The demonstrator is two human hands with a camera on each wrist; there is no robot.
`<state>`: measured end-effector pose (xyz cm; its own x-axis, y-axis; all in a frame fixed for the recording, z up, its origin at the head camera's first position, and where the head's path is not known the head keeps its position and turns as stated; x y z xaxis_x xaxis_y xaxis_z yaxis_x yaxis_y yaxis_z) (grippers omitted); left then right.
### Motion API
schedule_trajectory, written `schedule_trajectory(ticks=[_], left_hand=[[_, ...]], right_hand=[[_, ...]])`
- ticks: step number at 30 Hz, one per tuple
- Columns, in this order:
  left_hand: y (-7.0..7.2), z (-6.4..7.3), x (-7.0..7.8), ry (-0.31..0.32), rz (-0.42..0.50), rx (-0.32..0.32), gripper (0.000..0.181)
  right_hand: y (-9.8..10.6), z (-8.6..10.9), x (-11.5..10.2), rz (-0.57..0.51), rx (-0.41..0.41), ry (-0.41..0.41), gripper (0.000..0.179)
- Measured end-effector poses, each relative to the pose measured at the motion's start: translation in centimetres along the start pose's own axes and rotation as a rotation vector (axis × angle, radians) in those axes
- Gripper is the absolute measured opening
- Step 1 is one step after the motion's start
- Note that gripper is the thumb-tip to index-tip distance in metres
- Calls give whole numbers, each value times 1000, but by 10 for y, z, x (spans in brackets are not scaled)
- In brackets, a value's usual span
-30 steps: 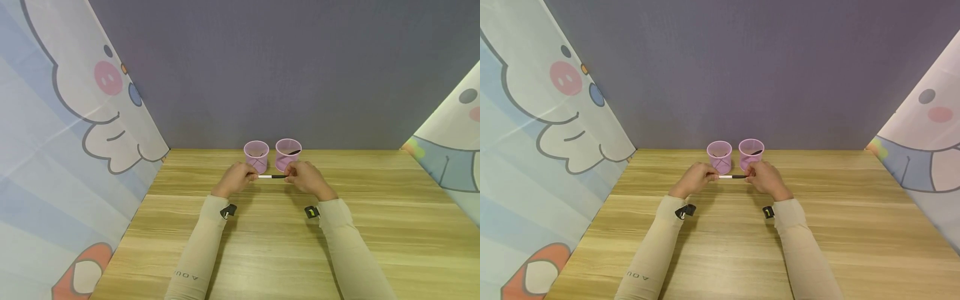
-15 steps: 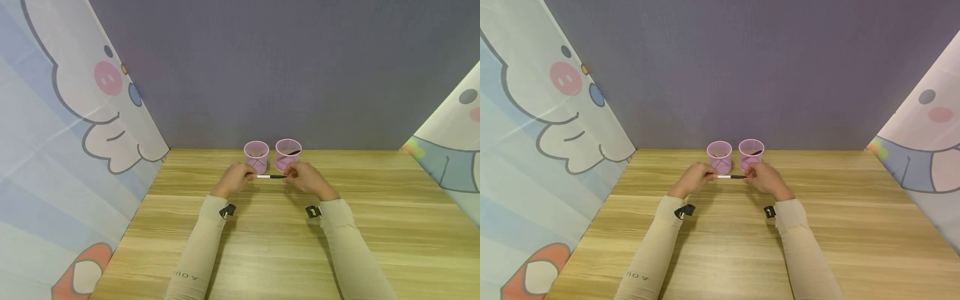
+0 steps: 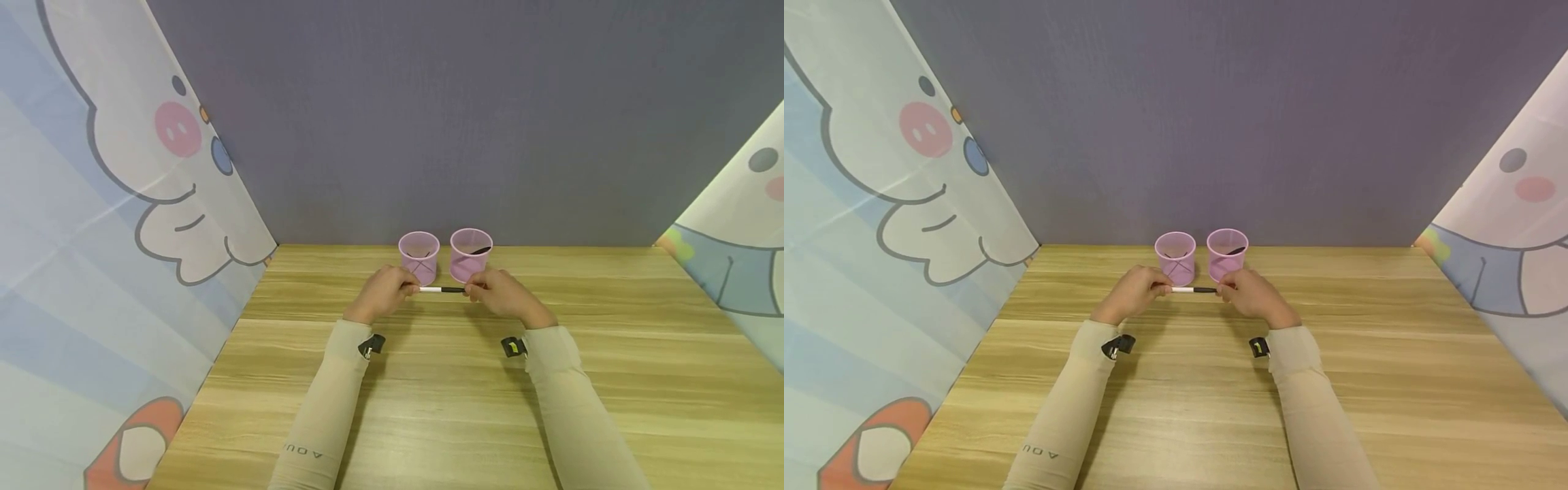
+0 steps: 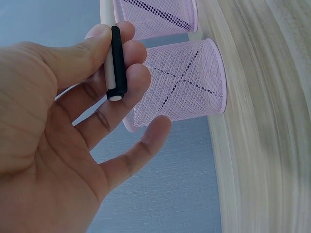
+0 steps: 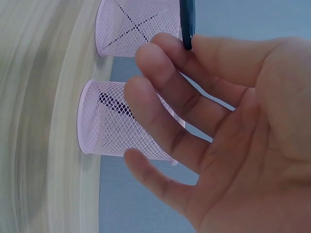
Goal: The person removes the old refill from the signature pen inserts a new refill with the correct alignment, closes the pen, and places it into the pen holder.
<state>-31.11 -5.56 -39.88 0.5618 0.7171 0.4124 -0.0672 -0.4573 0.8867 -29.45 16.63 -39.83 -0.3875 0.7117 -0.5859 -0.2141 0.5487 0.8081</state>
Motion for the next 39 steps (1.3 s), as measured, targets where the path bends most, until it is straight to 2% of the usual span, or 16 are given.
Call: schedule_trajectory(ticks=[17,30,39], left_hand=[[0,0,2,-8,-12,-4,9],[-1,1,1,-13,-14,-7,9],[1,1,4,-12,-16,-8,9]], right_hand=[[1,1,-1,3,7,-12,12],[3,2,-4,9,48,39,8],[3,1,-3,10,63,34,4]])
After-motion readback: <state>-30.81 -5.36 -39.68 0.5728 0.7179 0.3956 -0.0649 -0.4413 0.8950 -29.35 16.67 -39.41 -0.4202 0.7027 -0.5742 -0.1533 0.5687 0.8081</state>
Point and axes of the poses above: each hand's wrist, its own z-axis away from the middle knuckle, its own y-axis out of the back of the hand, x = y × z, the point moved 5 cm from there along -z, towards the middle knuckle, and after that the axes turned 1 degree about -x, right-handed, at the moved point
